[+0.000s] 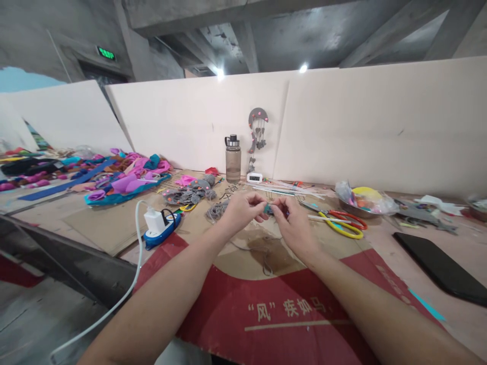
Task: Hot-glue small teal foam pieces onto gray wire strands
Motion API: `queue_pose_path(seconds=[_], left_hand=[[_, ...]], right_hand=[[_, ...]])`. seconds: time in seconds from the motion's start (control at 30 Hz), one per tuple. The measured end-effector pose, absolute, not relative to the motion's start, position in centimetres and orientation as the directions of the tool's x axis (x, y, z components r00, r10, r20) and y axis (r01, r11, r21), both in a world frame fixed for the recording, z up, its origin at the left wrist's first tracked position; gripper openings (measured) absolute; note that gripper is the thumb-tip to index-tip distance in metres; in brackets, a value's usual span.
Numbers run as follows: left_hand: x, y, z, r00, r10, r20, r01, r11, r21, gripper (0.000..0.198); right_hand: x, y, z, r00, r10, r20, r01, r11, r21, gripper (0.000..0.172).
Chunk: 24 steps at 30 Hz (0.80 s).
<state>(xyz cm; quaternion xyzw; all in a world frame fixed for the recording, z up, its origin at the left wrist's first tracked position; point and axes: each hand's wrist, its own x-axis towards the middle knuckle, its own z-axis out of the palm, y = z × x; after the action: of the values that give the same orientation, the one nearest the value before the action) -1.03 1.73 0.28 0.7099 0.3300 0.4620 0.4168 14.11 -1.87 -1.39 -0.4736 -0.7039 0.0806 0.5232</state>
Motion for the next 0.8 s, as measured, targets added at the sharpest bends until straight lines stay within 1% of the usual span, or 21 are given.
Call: queue_pose_path(seconds=[0.17, 0.3, 0.47, 0.57, 0.7, 0.8], left_hand=[[-0.94, 1.74, 0.23, 0.414, 0.841, 0.349, -0.014, -0.377, 0.926, 0.017], [-0.97, 1.5, 0.45, 0.425, 0.833, 0.355, -0.064, -0.364, 0.929, 0.02], [-1.06, 1.24, 0.68, 0.438, 0.816, 0.379, -0.013, -0.415, 0.91, 0.015], [-1.12, 1.53, 0.47, 0.439, 0.817, 0.374, 0.004, -0.417, 0.909, 0.011], [-1.14, 1.95, 0.08, 0.4, 0.841, 0.364, 0.0, -0.397, 0.918, 0.013], [-1.12, 1.95, 0.01, 0.373, 0.846, 0.382, 0.016, -0.417, 0.909, 0.013]], right_hand=[[14.15, -1.9, -1.29, 0.012, 0.742, 0.67, 0.577, 0.542, -0.611, 0.01], [14.15, -1.87, -1.3, 0.02, 0.746, 0.666, 0.58, 0.534, -0.615, 0.011], [14.14, -1.86, -1.25, 0.017, 0.745, 0.666, 0.58, 0.536, -0.614, 0.012], [14.16, -1.92, -1.17, 0.011, 0.738, 0.675, 0.589, 0.541, -0.6, 0.012], [14.26, -2.05, -1.11, 0.006, 0.738, 0.675, 0.612, 0.531, -0.586, 0.014], [14.29, -2.13, -1.07, 0.016, 0.743, 0.669, 0.628, 0.513, -0.585, 0.019]])
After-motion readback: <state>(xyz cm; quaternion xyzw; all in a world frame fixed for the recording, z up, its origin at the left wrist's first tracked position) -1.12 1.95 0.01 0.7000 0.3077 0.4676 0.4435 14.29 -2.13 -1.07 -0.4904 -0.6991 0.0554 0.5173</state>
